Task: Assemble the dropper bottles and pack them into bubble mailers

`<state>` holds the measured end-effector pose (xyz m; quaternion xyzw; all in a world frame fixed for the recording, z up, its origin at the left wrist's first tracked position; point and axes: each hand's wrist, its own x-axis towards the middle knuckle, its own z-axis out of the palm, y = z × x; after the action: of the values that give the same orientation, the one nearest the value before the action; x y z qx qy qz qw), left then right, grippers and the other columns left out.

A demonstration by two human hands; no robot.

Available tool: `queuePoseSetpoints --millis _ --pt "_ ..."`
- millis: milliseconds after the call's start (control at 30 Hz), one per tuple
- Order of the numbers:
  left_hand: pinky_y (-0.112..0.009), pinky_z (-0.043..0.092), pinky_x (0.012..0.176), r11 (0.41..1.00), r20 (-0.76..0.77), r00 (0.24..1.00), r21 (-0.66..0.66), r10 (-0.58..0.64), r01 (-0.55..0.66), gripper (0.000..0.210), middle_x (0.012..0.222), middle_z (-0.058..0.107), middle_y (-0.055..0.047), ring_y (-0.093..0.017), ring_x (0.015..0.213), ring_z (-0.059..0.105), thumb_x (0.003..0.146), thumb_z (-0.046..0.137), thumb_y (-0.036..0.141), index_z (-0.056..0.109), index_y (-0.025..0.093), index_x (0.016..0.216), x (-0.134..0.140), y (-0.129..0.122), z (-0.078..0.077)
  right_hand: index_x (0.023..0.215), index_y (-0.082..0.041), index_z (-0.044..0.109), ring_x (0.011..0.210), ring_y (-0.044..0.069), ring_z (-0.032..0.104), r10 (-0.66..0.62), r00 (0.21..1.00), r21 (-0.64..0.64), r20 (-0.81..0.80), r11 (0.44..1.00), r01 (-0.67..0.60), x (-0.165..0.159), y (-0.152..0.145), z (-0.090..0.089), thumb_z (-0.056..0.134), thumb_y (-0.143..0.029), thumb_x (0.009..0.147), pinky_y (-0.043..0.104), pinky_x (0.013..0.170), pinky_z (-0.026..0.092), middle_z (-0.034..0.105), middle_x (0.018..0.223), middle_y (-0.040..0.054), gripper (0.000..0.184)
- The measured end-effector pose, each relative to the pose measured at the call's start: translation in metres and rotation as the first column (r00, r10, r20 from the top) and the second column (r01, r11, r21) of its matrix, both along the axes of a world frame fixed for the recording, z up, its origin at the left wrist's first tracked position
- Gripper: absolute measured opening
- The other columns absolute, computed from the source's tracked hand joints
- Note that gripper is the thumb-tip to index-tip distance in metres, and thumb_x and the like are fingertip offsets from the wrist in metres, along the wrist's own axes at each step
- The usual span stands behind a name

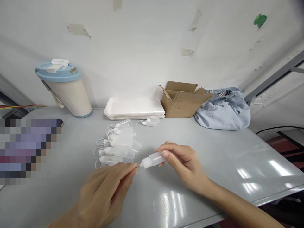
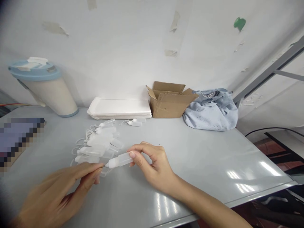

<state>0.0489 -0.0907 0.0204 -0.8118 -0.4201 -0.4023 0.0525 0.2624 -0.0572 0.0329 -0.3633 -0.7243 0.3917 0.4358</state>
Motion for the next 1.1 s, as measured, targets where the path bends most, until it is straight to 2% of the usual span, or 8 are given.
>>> queuePoseSetpoints --millis 200,567,767,933,1100 --pt "-0.018 0.043 0.043 1.0 0.019 1.0 -0.025 -0.018 0.018 0.022 0.048 0.061 0.006 -0.009 0.038 0.054 0.1 0.037 0.022 0.056 0.02 0.089 -0.0004 -0.001 -0.0032 0.089 -0.015 0.07 0.064 0.011 0.061 -0.009 1.0 0.019 0.003 1.0 0.008 -0.0022 -0.0021 -0.0045 0.052 -0.022 0.093 0.023 0.059 0.046 0.064 0.066 0.0011 0.019" --pt "-0.016 0.044 0.042 0.999 0.006 0.999 -0.03 -0.037 0.037 0.026 0.05 0.063 0.007 -0.008 0.04 0.06 0.099 0.036 0.021 0.057 0.02 0.085 0.0031 0.0023 -0.0016 0.091 -0.016 0.07 0.064 0.012 0.06 0.004 1.0 0.019 -0.001 1.0 -0.004 -0.0041 -0.0033 -0.0063 0.053 -0.024 0.093 0.025 0.061 0.048 0.064 0.066 0.0009 0.019" --pt "-0.018 0.048 0.049 0.998 -0.024 1.0 -0.06 -0.02 0.018 0.017 0.06 0.068 0.004 -0.01 0.048 0.064 0.098 0.04 0.021 0.056 0.02 0.092 -0.001 0.0042 -0.0074 0.086 -0.018 0.069 0.064 0.013 0.062 -0.005 1.0 -0.079 0.005 0.997 0.005 -0.0027 -0.0012 -0.0055 0.053 -0.029 0.093 0.026 0.062 0.048 0.066 0.067 0.0009 0.021" --pt "-0.017 0.043 0.044 0.995 -0.015 0.999 -0.091 0.028 -0.03 0.02 0.058 0.063 0.005 -0.008 0.041 0.056 0.098 0.045 0.033 0.056 0.017 0.102 -0.0009 0.0072 -0.0097 0.078 -0.018 0.068 0.063 0.012 0.06 -0.082 0.997 -0.154 0.014 0.985 0.083 -0.0006 0.0026 -0.0012 0.053 -0.033 0.093 0.024 0.063 0.045 0.065 0.063 -0.0009 0.025" --pt "-0.019 0.044 0.047 0.993 -0.003 1.0 -0.119 -0.009 0.009 0.013 0.064 0.068 0.003 -0.011 0.05 0.062 0.097 0.042 0.025 0.054 0.02 0.097 -0.001 0.007 -0.0044 0.077 -0.019 0.068 0.062 0.012 0.059 -0.105 0.994 -0.172 0.009 0.98 0.105 -0.0005 0.0029 -0.002 0.055 -0.035 0.092 0.024 0.063 0.044 0.064 0.059 -0.0021 0.026"
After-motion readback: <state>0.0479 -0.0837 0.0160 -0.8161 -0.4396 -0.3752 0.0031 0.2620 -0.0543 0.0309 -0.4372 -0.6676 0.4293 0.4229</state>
